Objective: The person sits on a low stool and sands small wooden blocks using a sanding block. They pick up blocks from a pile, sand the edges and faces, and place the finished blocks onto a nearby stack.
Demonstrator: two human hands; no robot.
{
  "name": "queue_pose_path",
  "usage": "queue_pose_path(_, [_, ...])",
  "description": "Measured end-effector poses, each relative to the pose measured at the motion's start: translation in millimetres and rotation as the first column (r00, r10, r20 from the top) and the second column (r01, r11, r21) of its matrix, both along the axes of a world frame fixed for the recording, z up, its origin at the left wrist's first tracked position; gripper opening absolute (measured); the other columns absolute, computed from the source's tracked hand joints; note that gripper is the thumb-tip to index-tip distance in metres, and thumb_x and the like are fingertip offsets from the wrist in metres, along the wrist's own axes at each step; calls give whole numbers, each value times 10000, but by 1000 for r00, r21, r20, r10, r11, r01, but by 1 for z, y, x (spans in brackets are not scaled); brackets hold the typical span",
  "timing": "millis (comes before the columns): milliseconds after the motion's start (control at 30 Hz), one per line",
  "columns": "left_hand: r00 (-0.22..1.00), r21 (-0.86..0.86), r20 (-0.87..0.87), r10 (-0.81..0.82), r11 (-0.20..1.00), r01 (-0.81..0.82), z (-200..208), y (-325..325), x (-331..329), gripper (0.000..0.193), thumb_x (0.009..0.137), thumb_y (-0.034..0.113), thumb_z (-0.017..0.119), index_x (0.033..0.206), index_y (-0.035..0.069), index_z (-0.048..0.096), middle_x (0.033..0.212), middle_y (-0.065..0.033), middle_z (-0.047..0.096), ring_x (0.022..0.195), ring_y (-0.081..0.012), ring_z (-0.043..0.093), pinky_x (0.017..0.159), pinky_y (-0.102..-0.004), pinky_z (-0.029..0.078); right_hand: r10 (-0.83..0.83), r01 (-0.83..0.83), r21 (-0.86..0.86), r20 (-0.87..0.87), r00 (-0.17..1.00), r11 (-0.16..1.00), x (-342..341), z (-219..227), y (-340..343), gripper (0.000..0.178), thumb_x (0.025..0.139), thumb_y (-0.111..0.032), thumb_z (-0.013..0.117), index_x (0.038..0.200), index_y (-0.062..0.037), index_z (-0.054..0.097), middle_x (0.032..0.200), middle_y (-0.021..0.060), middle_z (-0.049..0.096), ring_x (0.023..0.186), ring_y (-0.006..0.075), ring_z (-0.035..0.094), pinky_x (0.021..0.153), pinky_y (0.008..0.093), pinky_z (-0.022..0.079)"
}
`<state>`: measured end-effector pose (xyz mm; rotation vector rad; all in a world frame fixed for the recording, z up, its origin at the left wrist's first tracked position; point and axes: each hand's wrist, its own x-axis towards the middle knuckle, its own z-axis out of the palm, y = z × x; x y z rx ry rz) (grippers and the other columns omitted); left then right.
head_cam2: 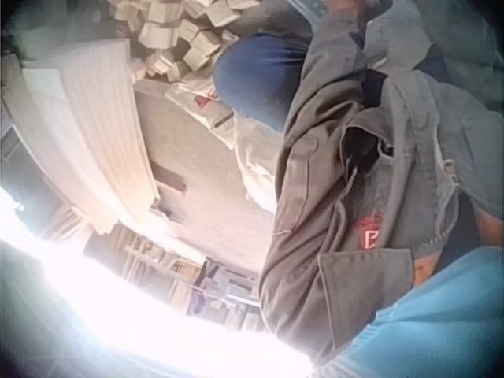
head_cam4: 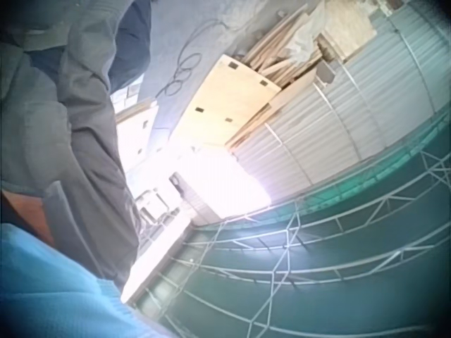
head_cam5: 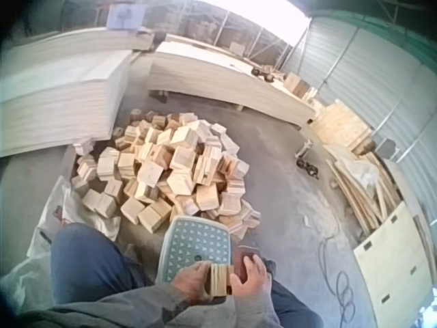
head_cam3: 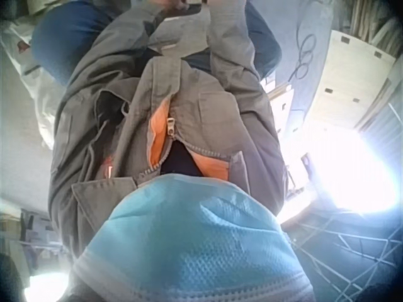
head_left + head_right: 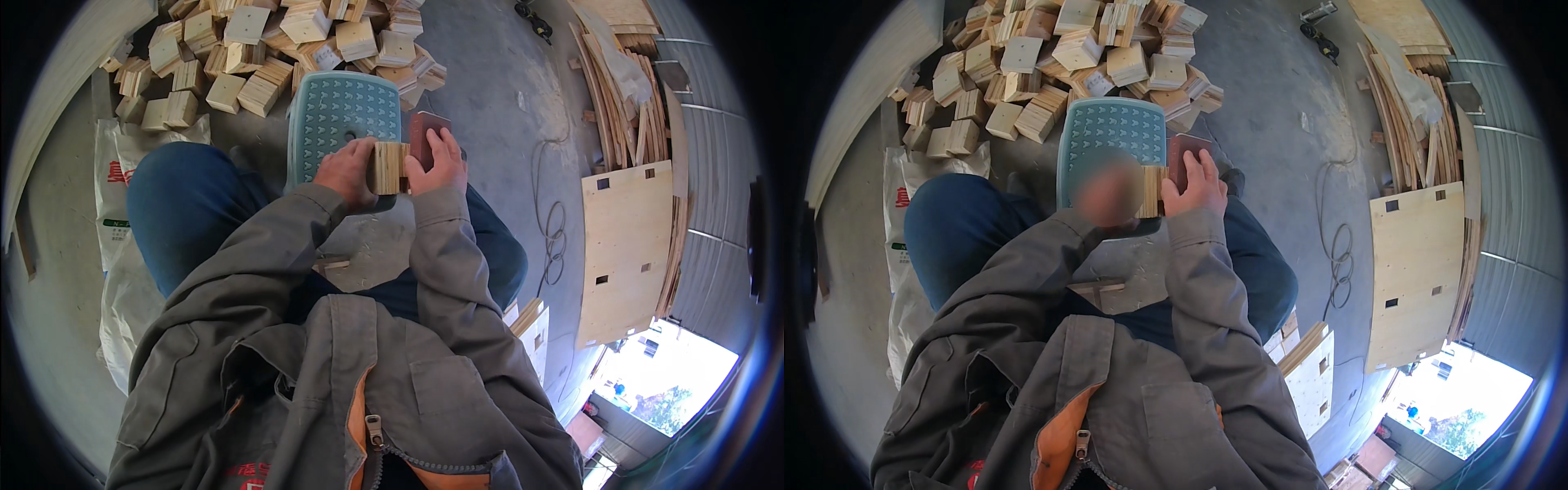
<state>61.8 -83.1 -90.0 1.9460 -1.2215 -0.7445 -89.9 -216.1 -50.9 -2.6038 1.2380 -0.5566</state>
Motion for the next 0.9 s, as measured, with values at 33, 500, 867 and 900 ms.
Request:
queue_pose_path(33, [1000, -9, 11, 0, 1000, 0, -6, 1, 0, 916, 671, 290, 887, 1466, 127, 462, 1423, -138, 581, 1338, -348, 577, 1089, -513, 446, 15, -15, 15, 18, 1000, 1000, -7, -2, 7, 640, 784, -291, 816, 1398, -174, 679, 1545, 79, 560, 1247, 381, 604, 1078, 485, 483])
queue_pose_path(500, [999, -25, -20, -47, 999, 46, -58, -18, -5, 1129, 683, 516, 875, 1600, 106, 358, 1443, -205, 573, 1347, -400, 568, 1127, -516, 424, -15, -5, 153, 132, 991, 988, -123, -8, 76, 630, 759, -242, 861, 1326, -52, 663, 1450, 223, 614, 1302, 409, 610, 1090, 472, 505])
queue_pose_path(867, [1000, -276, 18, -24, 961, 28, -66, -11, -5, 1134, 680, 451, 916, 1603, 111, 352, 1384, -264, 581, 1242, -461, 621, 1074, -480, 513, -89, 17, 248, 284, 955, 969, -109, -13, 72, 634, 750, -215, 887, 1320, -48, 666, 1427, 202, 638, 1287, 378, 633, 1080, 437, 530])
queue_pose_path(900, [1000, -287, 13, -23, 958, 26, -64, -11, -5, 1133, 679, 444, 920, 1602, 112, 354, 1382, -263, 579, 1247, -460, 618, 1076, -478, 513, -90, 15, 251, 290, 953, 968, -109, -14, 72, 637, 747, -215, 889, 1321, -50, 666, 1427, 200, 639, 1285, 376, 634, 1079, 436, 531])
